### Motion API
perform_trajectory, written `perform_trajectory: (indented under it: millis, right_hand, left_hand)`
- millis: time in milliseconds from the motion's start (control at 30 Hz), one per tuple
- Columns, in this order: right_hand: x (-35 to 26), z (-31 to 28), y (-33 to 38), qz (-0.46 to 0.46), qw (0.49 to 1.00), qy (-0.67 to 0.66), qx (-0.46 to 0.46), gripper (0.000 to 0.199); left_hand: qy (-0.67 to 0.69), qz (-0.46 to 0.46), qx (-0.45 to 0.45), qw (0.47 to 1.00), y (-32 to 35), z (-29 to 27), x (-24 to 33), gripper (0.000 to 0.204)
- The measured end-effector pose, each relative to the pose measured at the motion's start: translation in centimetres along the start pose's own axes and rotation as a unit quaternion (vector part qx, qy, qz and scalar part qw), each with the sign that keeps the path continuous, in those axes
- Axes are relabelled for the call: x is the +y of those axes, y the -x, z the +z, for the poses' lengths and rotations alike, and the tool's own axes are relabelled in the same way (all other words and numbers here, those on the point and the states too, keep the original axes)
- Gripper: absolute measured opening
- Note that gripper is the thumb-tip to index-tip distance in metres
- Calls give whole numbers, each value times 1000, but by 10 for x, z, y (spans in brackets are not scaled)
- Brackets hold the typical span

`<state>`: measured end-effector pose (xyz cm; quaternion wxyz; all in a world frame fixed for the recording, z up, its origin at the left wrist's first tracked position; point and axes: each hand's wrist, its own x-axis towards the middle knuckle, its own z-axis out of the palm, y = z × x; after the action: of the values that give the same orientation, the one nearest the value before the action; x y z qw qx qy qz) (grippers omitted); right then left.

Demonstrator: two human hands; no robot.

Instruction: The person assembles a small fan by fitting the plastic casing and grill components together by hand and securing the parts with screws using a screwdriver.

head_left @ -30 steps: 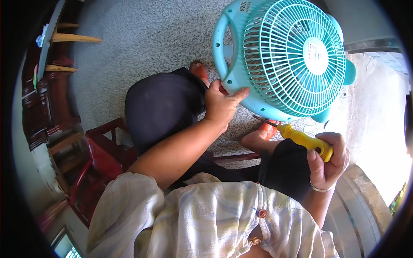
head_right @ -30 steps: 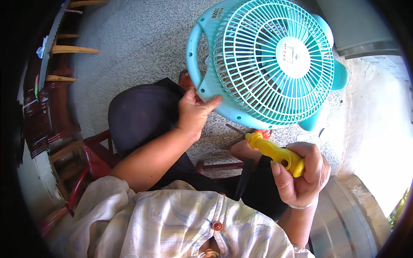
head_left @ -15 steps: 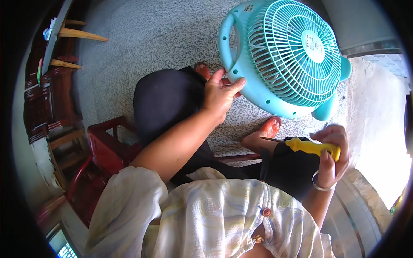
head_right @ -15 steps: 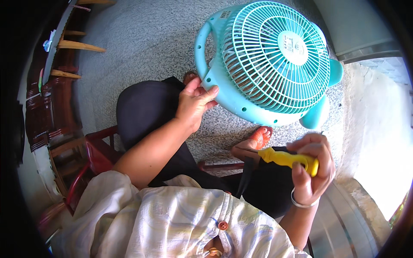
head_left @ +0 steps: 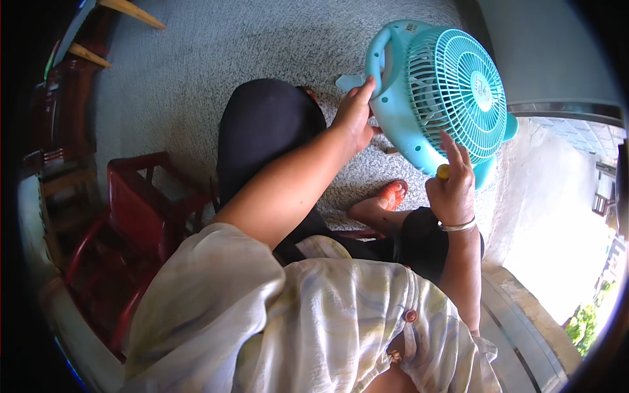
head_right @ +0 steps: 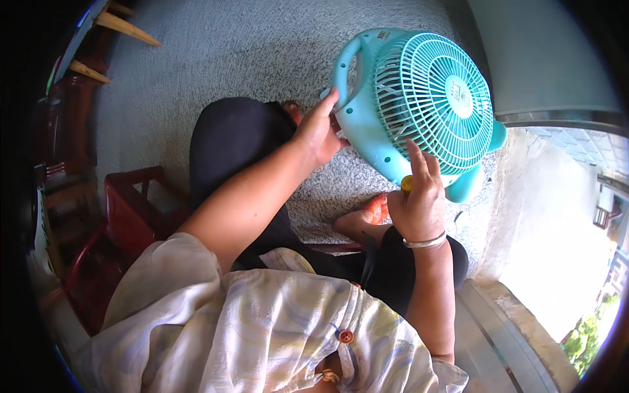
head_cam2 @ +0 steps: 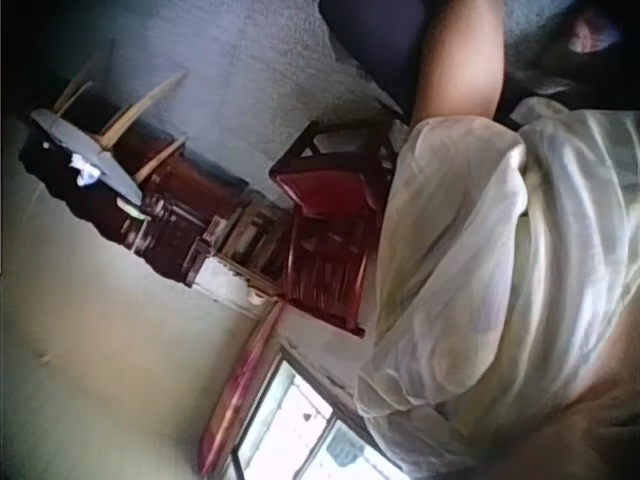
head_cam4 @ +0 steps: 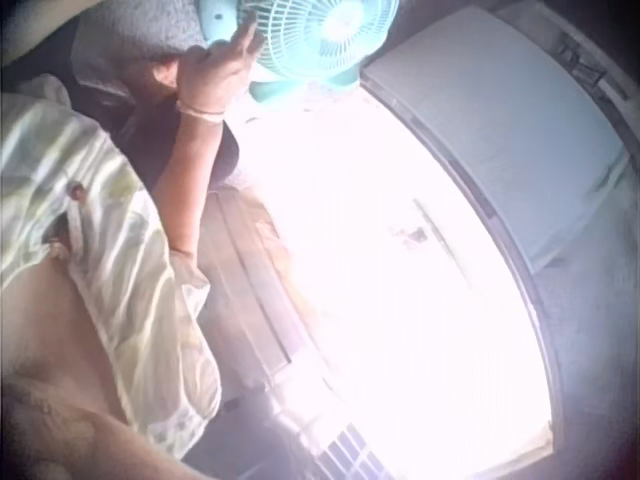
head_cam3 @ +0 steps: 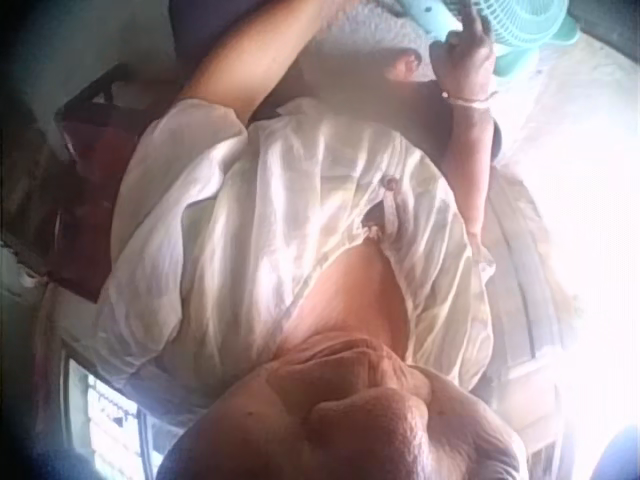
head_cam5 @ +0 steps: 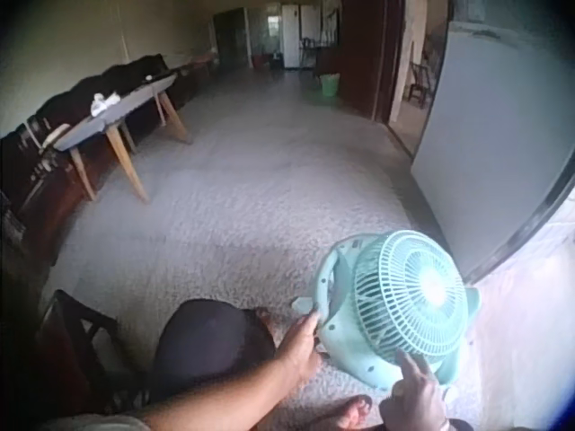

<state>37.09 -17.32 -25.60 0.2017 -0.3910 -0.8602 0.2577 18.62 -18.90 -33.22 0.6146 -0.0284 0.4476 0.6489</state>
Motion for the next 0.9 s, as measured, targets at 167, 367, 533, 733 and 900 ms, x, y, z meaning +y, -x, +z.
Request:
perform_trajectory:
  millis: [167, 367, 533, 733, 900]
  right_hand:
    - [5, -2, 0, 4, 999, 48, -24, 62]
    - [4, -9, 6, 58, 995, 52, -65, 64]
    - [2, -12, 8, 47, 994, 75, -70, 63]
    - [7, -19, 18, 74, 996, -6, -42, 50]
    - [2, -90, 30, 154, 971, -167, 75, 38]
  left_hand:
    - [-20, -16, 11, 1000, -9, 4, 1, 44]
    - [-38, 4, -49, 998, -4, 14, 5, 41]
    - [-64, 63, -53, 995, -7, 19, 6, 42]
    - [-113, 54, 14, 992, -23, 13, -3, 38]
    - [-130, 77, 91, 984, -26, -3, -2, 37]
